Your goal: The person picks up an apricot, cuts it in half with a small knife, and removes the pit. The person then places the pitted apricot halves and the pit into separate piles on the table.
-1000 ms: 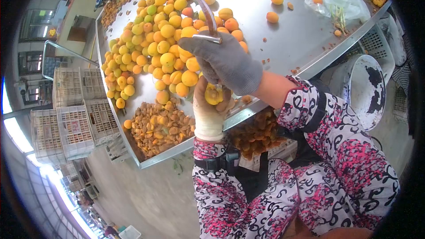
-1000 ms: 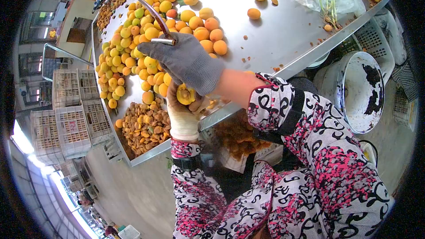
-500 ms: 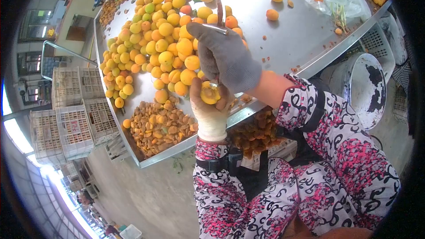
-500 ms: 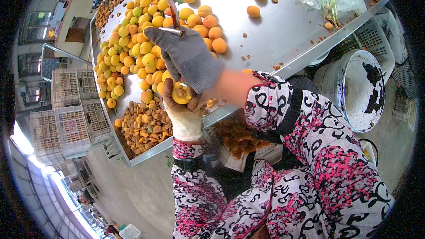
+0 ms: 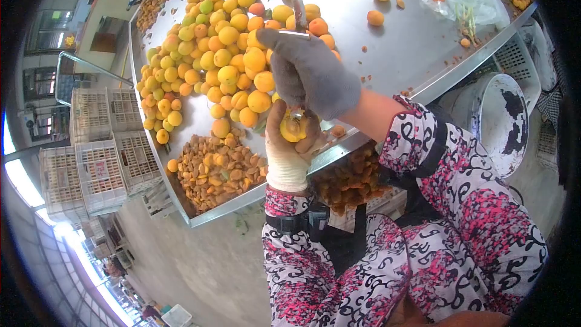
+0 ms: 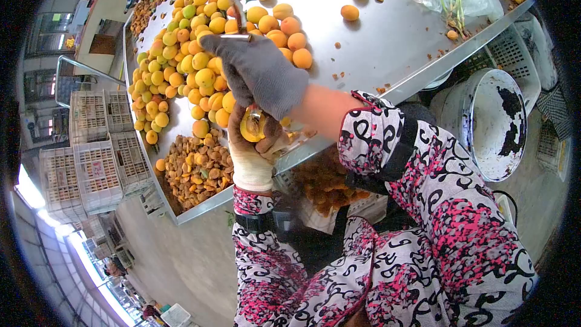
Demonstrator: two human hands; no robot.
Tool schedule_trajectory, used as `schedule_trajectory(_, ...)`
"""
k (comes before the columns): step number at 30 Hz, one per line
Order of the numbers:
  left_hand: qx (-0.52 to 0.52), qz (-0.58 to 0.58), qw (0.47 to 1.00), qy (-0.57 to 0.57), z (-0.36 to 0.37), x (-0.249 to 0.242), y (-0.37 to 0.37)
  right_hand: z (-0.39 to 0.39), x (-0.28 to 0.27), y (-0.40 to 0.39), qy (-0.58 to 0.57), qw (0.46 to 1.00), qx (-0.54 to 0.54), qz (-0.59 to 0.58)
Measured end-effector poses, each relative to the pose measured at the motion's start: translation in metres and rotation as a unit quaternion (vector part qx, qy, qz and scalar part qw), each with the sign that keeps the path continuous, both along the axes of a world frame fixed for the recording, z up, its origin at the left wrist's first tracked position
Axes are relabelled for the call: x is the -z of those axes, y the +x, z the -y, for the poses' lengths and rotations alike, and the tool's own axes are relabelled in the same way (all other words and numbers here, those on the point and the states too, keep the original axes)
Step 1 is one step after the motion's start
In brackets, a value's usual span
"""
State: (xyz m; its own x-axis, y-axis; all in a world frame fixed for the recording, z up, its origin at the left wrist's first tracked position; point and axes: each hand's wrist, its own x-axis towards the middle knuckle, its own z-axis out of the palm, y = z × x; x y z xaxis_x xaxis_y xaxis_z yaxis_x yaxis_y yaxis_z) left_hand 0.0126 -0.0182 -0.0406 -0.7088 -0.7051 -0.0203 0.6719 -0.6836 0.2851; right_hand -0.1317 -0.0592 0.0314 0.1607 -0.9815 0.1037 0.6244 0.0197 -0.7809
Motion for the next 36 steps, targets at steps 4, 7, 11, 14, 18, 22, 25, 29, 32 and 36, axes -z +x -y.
schedule_trajectory(4, -0.076, 0.153, 0.985, 0.038, -0.011, -0.025, -0.012, 0.008, 0.003, -0.002, 0.16, 0.98, -0.028, 0.117)
schedule_trajectory(7, -0.175, 0.316, 0.932, 0.02, -0.019, -0.038, -0.017, 0.008, -0.002, -0.002, 0.17, 0.978, -0.013, 0.121)
schedule_trajectory(11, -0.123, 0.185, 0.971, 0.085, -0.013, -0.03, -0.011, 0.009, -0.005, -0.002, 0.201, 0.972, 0.005, 0.125)
schedule_trajectory(14, -0.148, 0.191, 0.963, 0.118, -0.019, -0.044, -0.022, 0.01, -0.002, -0.004, 0.217, 0.958, -0.011, 0.189)
schedule_trajectory(18, -0.137, 0.158, 0.973, 0.095, -0.021, -0.031, -0.017, 0.006, 0.001, -0.005, 0.177, 0.955, -0.053, 0.23)
schedule_trajectory(22, -0.074, 0.095, 0.986, 0.112, -0.02, -0.025, -0.015, 0.002, -0.008, 0.005, 0.203, 0.964, -0.005, 0.174)
schedule_trajectory(25, -0.05, 0.078, 0.988, 0.12, -0.019, -0.028, -0.015, -0.003, -0.011, 0.008, 0.164, 0.98, -0.016, 0.113)
schedule_trajectory(29, -0.075, 0.121, 0.984, 0.11, -0.022, -0.032, -0.015, -0.002, -0.012, 0.002, 0.17, 0.966, -0.082, 0.176)
schedule_trajectory(32, -0.061, 0.081, 0.99, 0.1, -0.018, -0.018, -0.01, -0.001, -0.008, 0.002, 0.16, 0.967, -0.092, 0.174)
schedule_trajectory(36, -0.149, 0.266, 0.952, -0.037, -0.018, -0.003, 0.002, -0.002, -0.008, 0.008, 0.134, 0.98, -0.096, 0.11)
